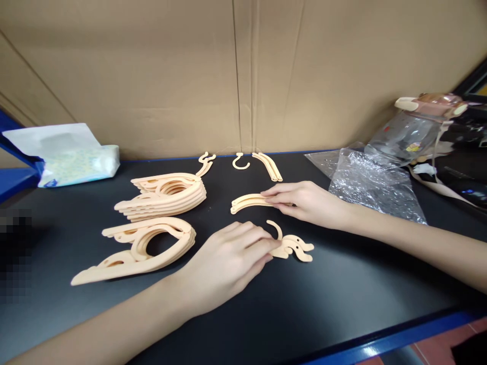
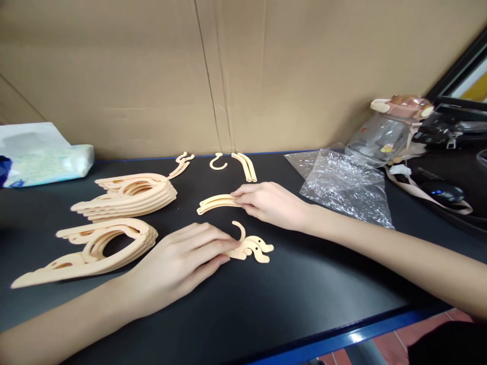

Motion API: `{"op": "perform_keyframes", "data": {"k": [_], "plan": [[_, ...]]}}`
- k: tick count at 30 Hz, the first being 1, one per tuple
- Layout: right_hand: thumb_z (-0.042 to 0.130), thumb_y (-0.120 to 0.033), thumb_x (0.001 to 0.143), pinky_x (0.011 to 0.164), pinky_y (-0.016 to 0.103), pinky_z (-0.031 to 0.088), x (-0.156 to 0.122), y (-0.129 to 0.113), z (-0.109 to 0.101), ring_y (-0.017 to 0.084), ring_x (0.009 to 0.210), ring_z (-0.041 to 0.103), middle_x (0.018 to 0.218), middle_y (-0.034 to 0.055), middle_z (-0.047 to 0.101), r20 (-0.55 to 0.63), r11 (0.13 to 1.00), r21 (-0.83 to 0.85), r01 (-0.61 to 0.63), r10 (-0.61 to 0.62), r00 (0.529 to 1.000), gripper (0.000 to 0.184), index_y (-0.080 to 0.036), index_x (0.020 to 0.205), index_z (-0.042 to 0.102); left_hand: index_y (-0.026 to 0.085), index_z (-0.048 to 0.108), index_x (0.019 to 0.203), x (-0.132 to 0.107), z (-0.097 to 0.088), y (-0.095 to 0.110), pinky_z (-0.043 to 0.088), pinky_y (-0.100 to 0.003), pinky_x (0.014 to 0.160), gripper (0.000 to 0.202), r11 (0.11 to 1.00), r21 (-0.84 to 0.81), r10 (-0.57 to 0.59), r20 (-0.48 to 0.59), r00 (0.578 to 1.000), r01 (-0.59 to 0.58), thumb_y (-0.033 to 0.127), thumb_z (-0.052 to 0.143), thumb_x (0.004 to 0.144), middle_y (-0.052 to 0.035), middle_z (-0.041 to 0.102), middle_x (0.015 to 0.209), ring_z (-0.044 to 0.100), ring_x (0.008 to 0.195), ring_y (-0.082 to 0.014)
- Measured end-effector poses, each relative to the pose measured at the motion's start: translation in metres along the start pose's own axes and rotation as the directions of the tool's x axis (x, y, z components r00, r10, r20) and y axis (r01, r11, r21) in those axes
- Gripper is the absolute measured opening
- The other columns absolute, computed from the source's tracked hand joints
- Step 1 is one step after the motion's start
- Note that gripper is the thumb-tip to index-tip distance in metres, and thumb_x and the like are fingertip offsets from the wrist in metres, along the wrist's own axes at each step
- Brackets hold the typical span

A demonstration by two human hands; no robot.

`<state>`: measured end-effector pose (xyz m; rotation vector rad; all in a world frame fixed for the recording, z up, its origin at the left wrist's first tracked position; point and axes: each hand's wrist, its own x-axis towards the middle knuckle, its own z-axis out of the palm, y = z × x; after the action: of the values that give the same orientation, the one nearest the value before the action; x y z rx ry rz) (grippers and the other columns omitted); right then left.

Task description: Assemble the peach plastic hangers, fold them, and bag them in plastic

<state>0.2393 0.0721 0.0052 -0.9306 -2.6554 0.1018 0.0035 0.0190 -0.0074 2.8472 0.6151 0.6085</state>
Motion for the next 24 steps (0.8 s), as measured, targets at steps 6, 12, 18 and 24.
{"op": "perform_keyframes", "data": {"k": [6,12,18,24], "plan": [[0.051,-0.022,0.098,0.095,0.038,0.054,-0.007,-0.01,-0.005,0.021,0.11,0.065,0.122,0.0084,0.069,-0.056,0.999,0.022,0.048,-0.047,0.997,0.027,-0.018,0.117,0.069,0.018,0.061,0.114,0.001,-0.003,-0.001,0.047,-0.033,0.088,0.017,0.988,-0.085,-0.135,-0.072,0.988,0.129,0.021,0.053,0.099,-0.0026,0.07,0.109,0.063,0.098,-0.0179],[0.049,-0.019,0.098,0.094,0.039,0.051,-0.025,-0.02,-0.008,0.021,0.116,0.06,0.127,0.0077,0.065,0.05,0.975,-0.132,0.179,-0.174,0.983,0.027,-0.023,0.116,0.07,0.018,0.066,0.107,-0.002,-0.005,-0.006,0.05,-0.039,0.084,0.03,0.966,0.071,-0.243,-0.063,0.968,0.247,0.006,0.041,0.096,-0.0046,0.07,0.109,0.064,0.098,-0.0226],[0.048,-0.017,0.099,0.092,0.038,0.051,-0.029,-0.02,-0.008,0.023,0.113,0.06,0.12,0.0105,0.066,0.097,0.9,-0.337,0.277,-0.26,0.961,0.024,-0.017,0.11,0.069,0.019,0.067,0.105,-0.003,-0.003,-0.008,0.049,-0.033,0.091,0.039,0.962,-0.081,-0.263,-0.046,0.964,0.259,-0.002,0.037,0.093,-0.0015,0.07,0.109,0.063,0.102,-0.0171],[0.045,-0.014,0.098,0.092,0.039,0.048,-0.03,-0.02,-0.007,0.024,0.108,0.061,0.116,0.0136,0.065,0.113,0.802,-0.509,0.314,-0.299,0.948,0.019,-0.015,0.105,0.063,0.022,0.065,0.108,0.0,-0.003,-0.006,0.047,-0.037,0.09,0.026,0.951,-0.108,-0.299,-0.084,0.95,0.29,0.008,0.045,0.098,-0.0014,0.068,0.111,0.06,0.103,-0.0196]]}}
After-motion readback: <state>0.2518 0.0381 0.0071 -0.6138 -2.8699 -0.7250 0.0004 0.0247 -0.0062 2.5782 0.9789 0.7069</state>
